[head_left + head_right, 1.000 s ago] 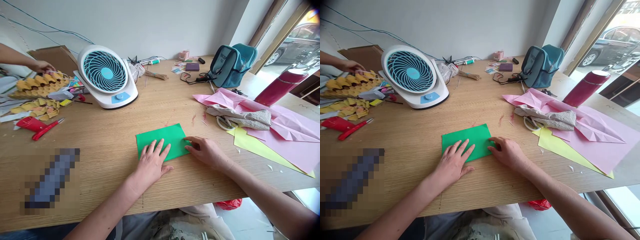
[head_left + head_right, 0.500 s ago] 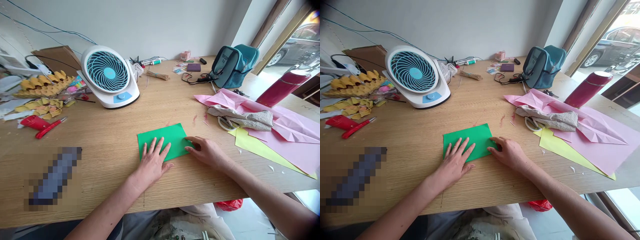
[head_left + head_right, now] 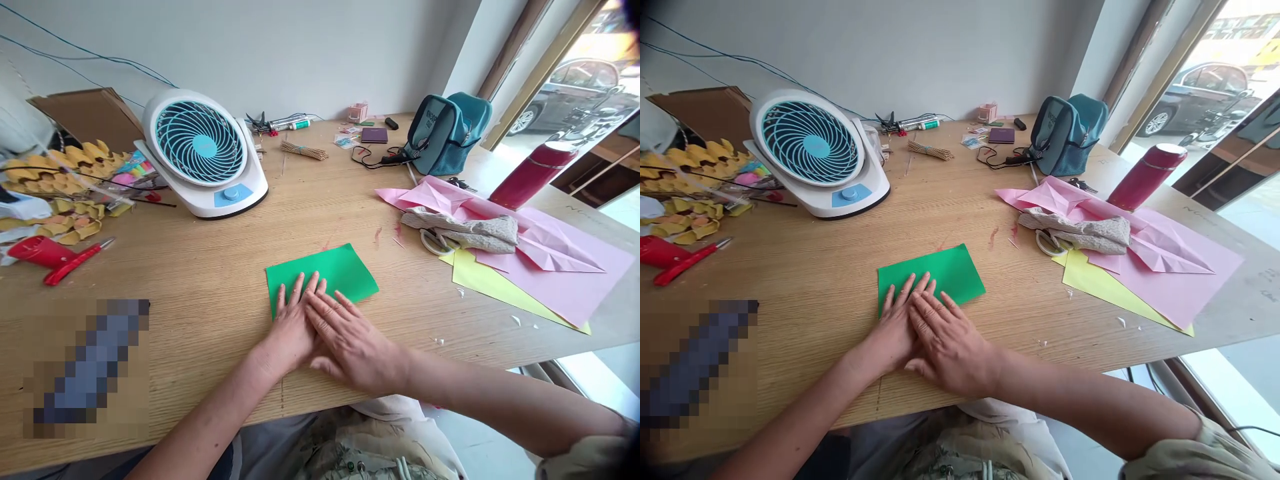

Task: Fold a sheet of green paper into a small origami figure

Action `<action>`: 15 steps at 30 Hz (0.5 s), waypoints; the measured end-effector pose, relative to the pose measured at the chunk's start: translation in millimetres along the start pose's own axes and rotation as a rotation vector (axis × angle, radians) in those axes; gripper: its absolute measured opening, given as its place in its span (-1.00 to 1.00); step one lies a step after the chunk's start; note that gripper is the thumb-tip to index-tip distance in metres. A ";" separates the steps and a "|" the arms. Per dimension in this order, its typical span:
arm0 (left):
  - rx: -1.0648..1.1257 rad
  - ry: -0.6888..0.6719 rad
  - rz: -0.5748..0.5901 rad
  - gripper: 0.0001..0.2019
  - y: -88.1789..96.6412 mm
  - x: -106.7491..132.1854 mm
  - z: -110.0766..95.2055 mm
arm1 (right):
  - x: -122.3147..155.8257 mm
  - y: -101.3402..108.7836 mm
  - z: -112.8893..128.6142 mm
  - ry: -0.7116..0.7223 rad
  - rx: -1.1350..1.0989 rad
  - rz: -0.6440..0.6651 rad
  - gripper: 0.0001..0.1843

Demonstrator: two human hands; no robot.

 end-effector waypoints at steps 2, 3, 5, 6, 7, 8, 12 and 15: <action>-0.001 0.001 0.006 -0.27 -0.4 0.3 -0.2 | -1.4 -11.6 7.0 -0.020 -0.018 0.008 -0.12; 0.003 -0.004 0.008 -0.25 -0.2 0.3 -0.9 | -1.0 -15.6 6.6 -0.039 -0.022 0.004 -0.10; 0.016 -0.012 -0.003 -0.24 1.6 0.2 -2.5 | 2.2 -20.4 1.4 -0.080 -0.027 0.001 -0.08; 0.022 -0.013 -0.016 -0.25 3.2 0.3 -3.0 | 4.8 -21.6 -2.3 -0.094 -0.029 0.003 -0.07; 0.025 -0.015 -0.032 -0.25 4.8 0.6 -3.4 | 8.1 -22.1 -6.5 -0.108 -0.029 0.007 -0.06; 0.026 -0.020 -0.046 -0.25 6.3 1.1 -3.9 | 12.1 -22.0 -11.5 -0.124 -0.024 0.011 -0.07; 0.019 -0.069 -0.062 -0.27 9.0 4.4 -6.0 | 34.4 -16.7 -37.1 -0.211 0.058 0.017 -0.15; 0.028 -0.111 -0.051 -0.29 8.4 5.9 -5.3 | 51.3 -11.3 -57.8 -0.303 0.127 0.024 -0.15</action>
Point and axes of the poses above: each hand's wrist, its own x-axis away from the middle knuckle, its own y-axis out of the back of the hand, z = x × y, the point moved 8 cm from there along -x, towards the middle knuckle, and after that the axes turned 6 degrees about -y, right-handed, at the moved point
